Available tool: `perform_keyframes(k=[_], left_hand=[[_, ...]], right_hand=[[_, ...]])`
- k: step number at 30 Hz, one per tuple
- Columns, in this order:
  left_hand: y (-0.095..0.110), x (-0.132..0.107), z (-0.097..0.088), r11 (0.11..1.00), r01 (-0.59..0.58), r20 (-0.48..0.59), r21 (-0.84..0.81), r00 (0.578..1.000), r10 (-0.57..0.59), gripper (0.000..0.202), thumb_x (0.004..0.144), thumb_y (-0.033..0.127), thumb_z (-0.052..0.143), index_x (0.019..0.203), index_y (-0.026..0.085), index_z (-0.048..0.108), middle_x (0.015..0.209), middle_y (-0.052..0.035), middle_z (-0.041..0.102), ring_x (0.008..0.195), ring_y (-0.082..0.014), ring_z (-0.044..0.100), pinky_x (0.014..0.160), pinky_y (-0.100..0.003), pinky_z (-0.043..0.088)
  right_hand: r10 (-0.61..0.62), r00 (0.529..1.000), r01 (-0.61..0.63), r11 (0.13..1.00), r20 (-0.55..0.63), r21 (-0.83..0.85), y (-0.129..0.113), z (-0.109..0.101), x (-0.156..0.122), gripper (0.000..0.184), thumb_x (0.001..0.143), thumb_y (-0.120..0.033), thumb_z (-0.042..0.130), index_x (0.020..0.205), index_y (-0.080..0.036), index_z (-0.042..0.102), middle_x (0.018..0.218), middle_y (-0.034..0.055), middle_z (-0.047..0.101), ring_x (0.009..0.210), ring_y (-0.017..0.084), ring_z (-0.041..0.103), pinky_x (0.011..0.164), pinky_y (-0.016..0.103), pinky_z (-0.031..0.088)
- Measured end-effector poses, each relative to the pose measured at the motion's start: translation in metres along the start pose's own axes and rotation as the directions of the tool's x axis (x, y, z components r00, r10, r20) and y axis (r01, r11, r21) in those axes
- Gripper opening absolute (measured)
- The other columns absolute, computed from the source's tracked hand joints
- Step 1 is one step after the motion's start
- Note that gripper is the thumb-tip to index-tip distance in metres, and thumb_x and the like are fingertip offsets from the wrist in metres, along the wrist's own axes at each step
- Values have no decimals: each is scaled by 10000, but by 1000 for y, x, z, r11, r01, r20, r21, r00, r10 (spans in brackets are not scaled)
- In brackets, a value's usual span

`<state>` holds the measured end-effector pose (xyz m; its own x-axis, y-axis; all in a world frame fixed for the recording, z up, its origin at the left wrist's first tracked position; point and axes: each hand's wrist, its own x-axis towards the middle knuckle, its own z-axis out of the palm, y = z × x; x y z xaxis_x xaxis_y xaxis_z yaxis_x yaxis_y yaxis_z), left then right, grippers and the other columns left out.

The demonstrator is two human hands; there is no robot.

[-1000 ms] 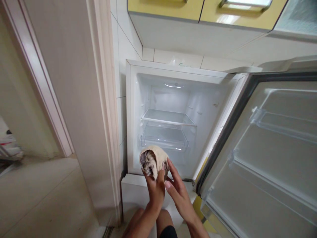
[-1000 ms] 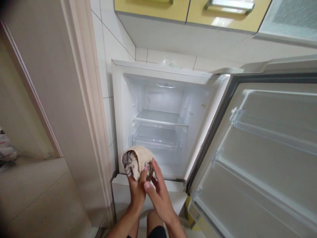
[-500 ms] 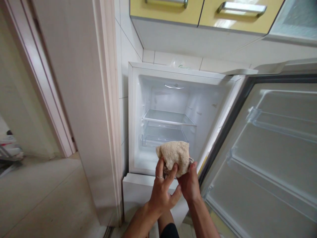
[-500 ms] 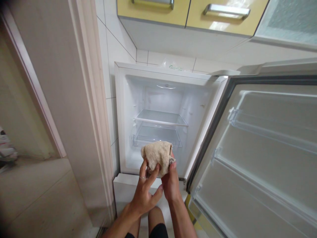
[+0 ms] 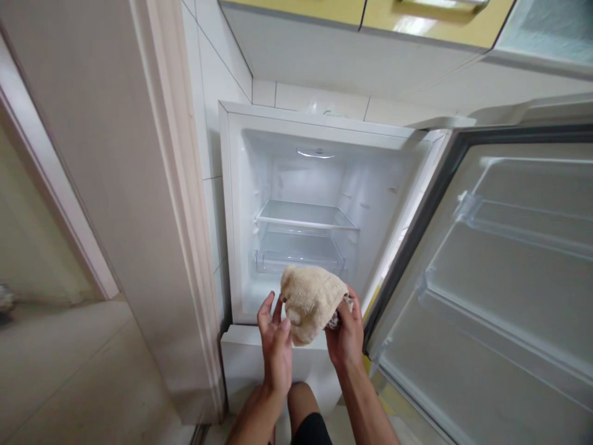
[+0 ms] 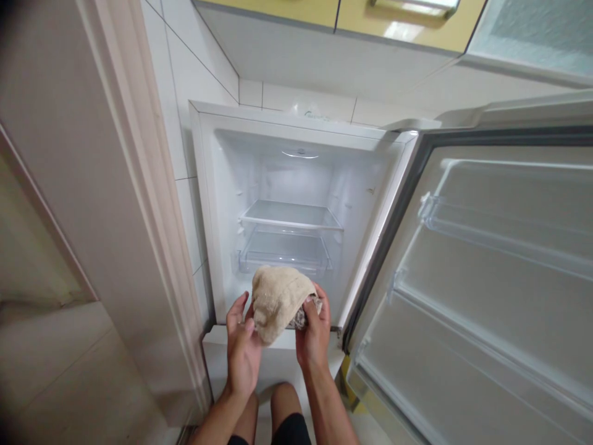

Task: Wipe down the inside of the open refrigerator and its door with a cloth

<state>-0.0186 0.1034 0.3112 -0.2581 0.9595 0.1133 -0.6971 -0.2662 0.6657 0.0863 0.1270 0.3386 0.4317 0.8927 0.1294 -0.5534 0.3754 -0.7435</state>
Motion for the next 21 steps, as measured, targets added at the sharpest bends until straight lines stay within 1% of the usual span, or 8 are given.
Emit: perform_keyframes(k=[2, 4, 7, 10, 13, 16, 18, 21], left_hand=[[5, 5, 3, 984, 167, 19, -63, 986, -166, 753, 709, 616, 803, 1325, 264, 550, 1464, -116, 564, 1352, -316, 535, 1029, -423, 524], [8, 9, 4, 935, 348, 74, -75, 936, -343, 755, 652, 628, 847, 1238, 214, 611, 1371, -135, 640, 1308, -335, 575, 1012, -439, 537], [7, 8, 5, 884, 461, 130, -73, 883, -450, 753, 565, 549, 930, 1159, 170, 664, 1225, -146, 719, 1252, -350, 622, 1012, -455, 544], [6, 5, 8, 909, 408, 114, -80, 910, -399, 736, 529, 498, 958, 1129, 165, 692, 1125, -128, 757, 1201, -336, 661, 1024, -453, 544], [5, 4, 10, 934, 349, 60, -71, 936, -346, 726, 526, 506, 949, 1111, 153, 704, 1105, -134, 764, 1153, -332, 688, 1013, -460, 552], [6, 4, 9, 969, 244, -24, 26, 970, -243, 699, 566, 484, 922, 1140, 153, 701, 1089, -122, 769, 1114, -310, 704, 994, -438, 556], [6, 4, 6, 976, 166, -42, 138, 986, -162, 708, 549, 449, 924, 1154, 157, 702, 1052, -105, 778, 1069, -304, 716, 967, -425, 563], [6, 1, 2, 967, 105, 2, 233, 994, -108, 717, 530, 403, 922, 1169, 167, 698, 1019, -100, 781, 1029, -306, 720, 951, -435, 566]], right_hand=[[-54, 998, 54, 998, 25, -17, 7, -5, 2, 440, 670, -443, 846, 1047, -272, 697, 1035, 4, 728, 876, 163, 657, 790, 295, 529], [-124, 989, 129, 990, 83, -61, 15, -11, 5, 395, 714, -450, 829, 1042, -266, 710, 1138, 32, 725, 1010, 192, 662, 935, 352, 513], [-219, 957, 250, 955, 189, -157, 26, -22, 7, 348, 804, -460, 772, 1093, -277, 712, 1269, 47, 696, 1187, 217, 621, 1114, 422, 414], [-210, 934, 279, 933, 288, -226, 27, -28, 6, 395, 826, -517, 743, 1153, -298, 695, 1280, 48, 692, 1219, 226, 611, 1145, 440, 395], [-72, 904, 170, 965, 421, -200, 15, -27, 2, 516, 778, -686, 712, 1129, -308, 697, 1222, 62, 710, 1255, 270, 599, 1114, 465, 435], [26, 856, 53, 989, 516, -139, -1, -19, -2, 622, 751, -851, 589, 1012, -298, 703, 1267, 83, 692, 1302, 313, 570, 1074, 493, 466], [54, 864, 16, 991, 500, -134, -5, -15, -3, 564, 739, -811, 651, 945, -286, 674, 1313, 76, 674, 1296, 308, 577, 1082, 487, 460], [33, 908, 27, 990, 419, -136, -1, -14, -3, 454, 687, -595, 834, 910, -270, 609, 1334, 60, 662, 1300, 281, 579, 1137, 468, 414]])
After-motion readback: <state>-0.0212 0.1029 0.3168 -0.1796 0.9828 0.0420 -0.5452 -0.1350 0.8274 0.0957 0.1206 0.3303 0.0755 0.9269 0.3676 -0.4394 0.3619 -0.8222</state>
